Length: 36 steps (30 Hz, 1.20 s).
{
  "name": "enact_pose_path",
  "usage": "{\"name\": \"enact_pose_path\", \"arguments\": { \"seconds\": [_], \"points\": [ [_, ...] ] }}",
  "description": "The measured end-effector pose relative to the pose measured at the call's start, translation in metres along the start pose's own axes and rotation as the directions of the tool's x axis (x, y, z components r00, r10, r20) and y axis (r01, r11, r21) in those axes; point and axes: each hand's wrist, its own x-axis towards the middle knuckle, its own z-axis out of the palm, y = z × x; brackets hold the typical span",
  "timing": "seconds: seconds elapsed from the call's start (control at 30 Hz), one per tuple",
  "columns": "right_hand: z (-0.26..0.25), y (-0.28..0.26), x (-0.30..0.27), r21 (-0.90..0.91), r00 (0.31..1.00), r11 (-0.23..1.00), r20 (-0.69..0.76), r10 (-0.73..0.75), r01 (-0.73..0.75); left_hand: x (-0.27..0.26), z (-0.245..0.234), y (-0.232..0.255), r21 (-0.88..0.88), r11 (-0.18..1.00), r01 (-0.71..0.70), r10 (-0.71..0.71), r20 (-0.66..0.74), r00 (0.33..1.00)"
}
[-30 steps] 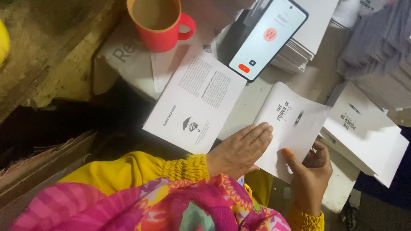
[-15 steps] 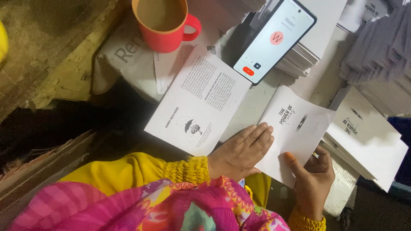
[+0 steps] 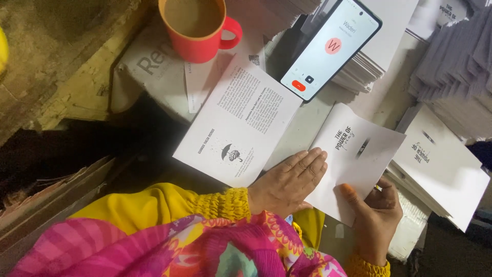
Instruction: The person folds printed paper sheets in half and stacks them on a table. They repeatedly pick up a sheet, fold it, and place it onto a growing pile. A smartphone, a red mug, and bananas are visible on the table nearby.
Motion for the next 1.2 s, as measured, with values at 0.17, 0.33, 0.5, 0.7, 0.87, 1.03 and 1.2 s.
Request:
{"name": "enact_pose_path", "arguments": {
  "seconds": [0.17,0.33,0.5,0.7,0.87,1.03,1.2],
  "points": [
    [-0.003,0.005,0.003,0.019,1.0,1.0,0.013,0.009,-0.009,0.0,0.001,0.0,-0.005,1.0,0.006,-0.006,-0.007,1.0],
    [-0.006,0.011,0.008,-0.003,1.0,1.0,-0.015,-0.007,0.007,0.001,-0.001,-0.001,0.017,1.0,-0.005,0.005,0.026,1.0],
    [-0.009,0.002,0.004,-0.024,0.999,0.999,0.035,-0.032,0.033,0.001,0.005,0.001,-0.182,0.983,-0.002,0.007,0.029,1.0],
    [-0.029,0.022,0.007,0.088,0.958,0.98,0.212,-0.193,0.178,0.002,0.012,-0.003,-0.292,0.956,-0.015,0.024,0.029,0.999],
    [-0.035,0.007,-0.01,0.017,0.957,0.985,0.235,-0.168,0.169,0.004,-0.005,-0.006,-0.443,0.896,0.028,0.015,0.094,0.995],
    [-0.034,0.003,-0.016,-0.023,0.963,0.984,0.211,-0.165,0.174,0.009,-0.015,-0.008,-0.534,0.841,0.087,-0.013,0.142,0.99],
    [-0.037,0.01,-0.013,-0.069,0.968,0.981,0.187,-0.166,0.181,0.01,-0.017,-0.007,-0.506,0.856,0.105,-0.014,0.18,0.984]
  ]
}}
